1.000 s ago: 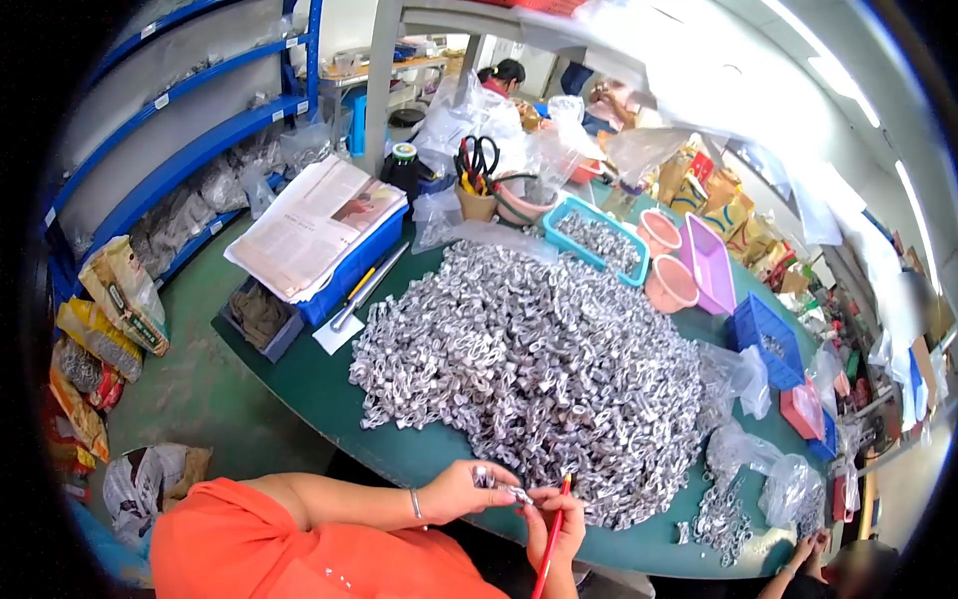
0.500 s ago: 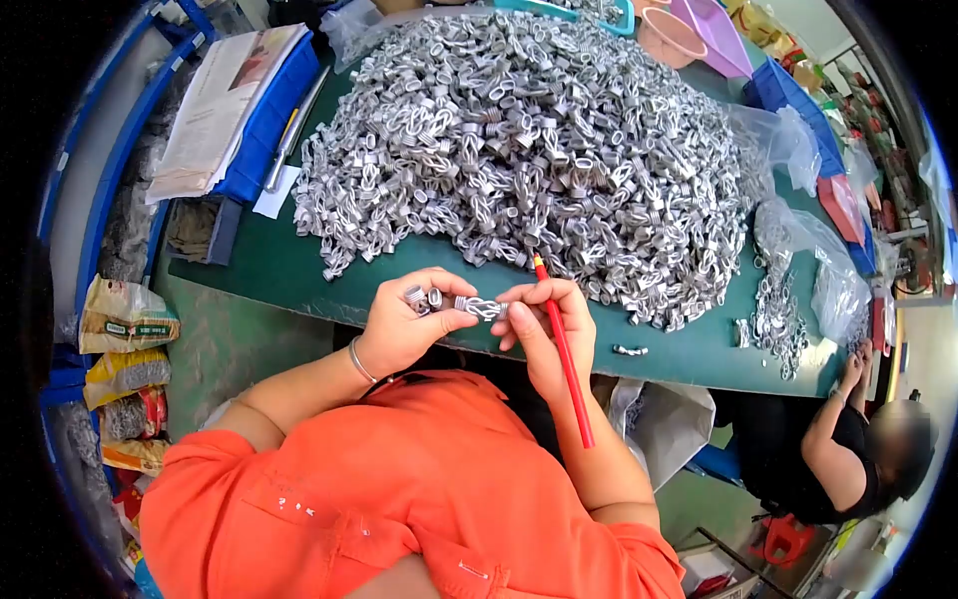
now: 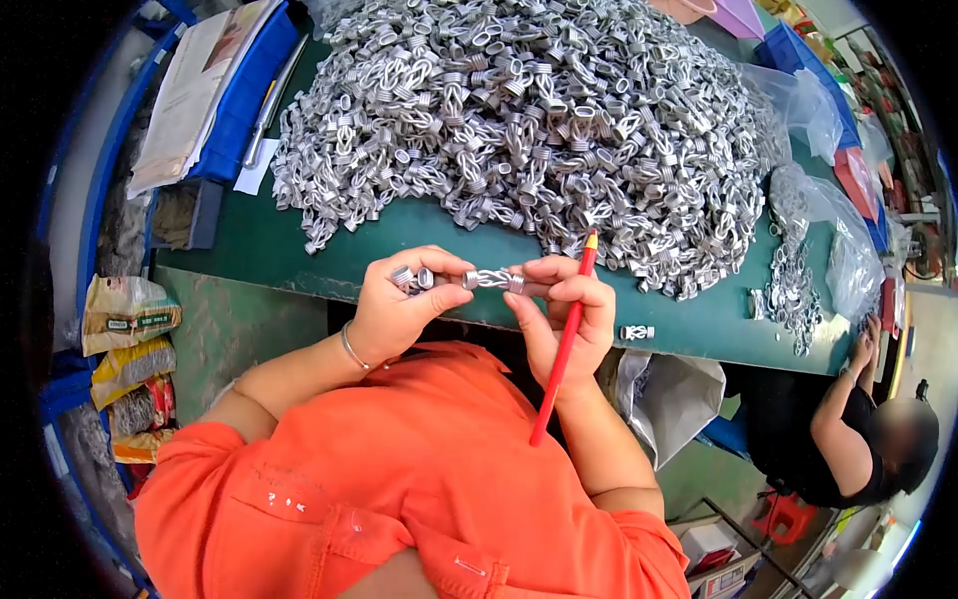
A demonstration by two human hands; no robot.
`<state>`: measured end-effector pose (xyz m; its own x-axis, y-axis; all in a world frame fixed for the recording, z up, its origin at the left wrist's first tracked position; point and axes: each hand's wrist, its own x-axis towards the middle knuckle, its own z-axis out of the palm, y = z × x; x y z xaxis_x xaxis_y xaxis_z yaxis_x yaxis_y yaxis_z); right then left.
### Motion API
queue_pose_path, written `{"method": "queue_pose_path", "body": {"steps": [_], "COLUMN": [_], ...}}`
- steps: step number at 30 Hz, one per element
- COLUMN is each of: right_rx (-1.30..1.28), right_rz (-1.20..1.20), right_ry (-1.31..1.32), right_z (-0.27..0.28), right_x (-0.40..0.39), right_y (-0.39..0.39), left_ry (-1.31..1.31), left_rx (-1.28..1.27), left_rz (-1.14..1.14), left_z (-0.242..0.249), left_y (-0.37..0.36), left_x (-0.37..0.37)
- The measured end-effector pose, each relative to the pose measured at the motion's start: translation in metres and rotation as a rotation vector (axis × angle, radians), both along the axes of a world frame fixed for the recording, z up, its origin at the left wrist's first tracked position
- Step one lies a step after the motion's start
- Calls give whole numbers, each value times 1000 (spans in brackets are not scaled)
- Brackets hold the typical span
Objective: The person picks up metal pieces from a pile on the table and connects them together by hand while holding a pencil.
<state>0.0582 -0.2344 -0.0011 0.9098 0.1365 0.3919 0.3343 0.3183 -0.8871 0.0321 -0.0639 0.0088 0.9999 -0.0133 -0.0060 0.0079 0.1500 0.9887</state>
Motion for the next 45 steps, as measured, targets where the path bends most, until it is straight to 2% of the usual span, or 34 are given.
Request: {"method": "queue_pose_path", "body": {"steps": [4, 8, 11, 12, 13, 16, 18, 19, 22, 23, 24, 25, 26, 27, 29, 31, 36, 42, 44, 45], "right_rx": [-26, -82, -215, -283, -418, -833, -1101, -1230, -1224, -1219, -1081, -941, -932, -680, -241, -113, 88, 150, 164, 152], "right_rz": [28, 2, 58, 94, -23, -365, -338, -221, -250, -247, -239, -230, -223, -167, -12, 122, 233, 302, 315, 303], "right_ry": [-95, -159, -262, -287, -224, -254, -237, -155, -287, -290, -281, -271, -274, -148, 97, 145, 395, 454, 467, 418], "right_z": [5, 5, 17, 20, 20, 16, 16, 17, 3, 2, 4, 6, 8, 10, 12, 11, 7, -6, -12, -12], "right_x": [0, -3, 0, -2, -10, -3, 0, -3, -2, -1, 0, 0, -1, -3, -7, -5, -6, -9, -14, -16], "right_y": [-5, -6, -12, -20, -32, -74, -100, -112, -121, -119, -112, -104, -93, -78, -48, -28, -7, -3, -1, -1], "left_ry": [170, 133, 350, 388, 444, 528, 465, 512, 481, 509, 507, 495, 484, 445, 433, 398, 338, 267, 143, 70], "left_rx": [-173, -113, -708, -802, -834, -862, -815, -757, -662, -643, -641, -516, -389, -279, -284, -297, -228, -96, -148, -88], "left_rz": [-21, -74, -90, -162, -193, -218, -300, -252, -236, -210, -203, -213, -220, -212, -201, -182, -107, -120, -84, -94], "left_z": [5, 4, -4, 1, -1, -9, -17, -9, -8, -8, -7, -5, -3, 2, 5, 7, 11, 8, 11, 8], "left_y": [-2, -2, -14, -13, -12, -9, -6, -9, -13, -13, -14, -14, -14, -16, -16, -11, 4, 3, -1, 0], "left_x": [0, -1, 0, 3, 3, 4, 4, 5, 6, 6, 6, 5, 5, 4, 1, -4, -9, -12, -12, -12]}}
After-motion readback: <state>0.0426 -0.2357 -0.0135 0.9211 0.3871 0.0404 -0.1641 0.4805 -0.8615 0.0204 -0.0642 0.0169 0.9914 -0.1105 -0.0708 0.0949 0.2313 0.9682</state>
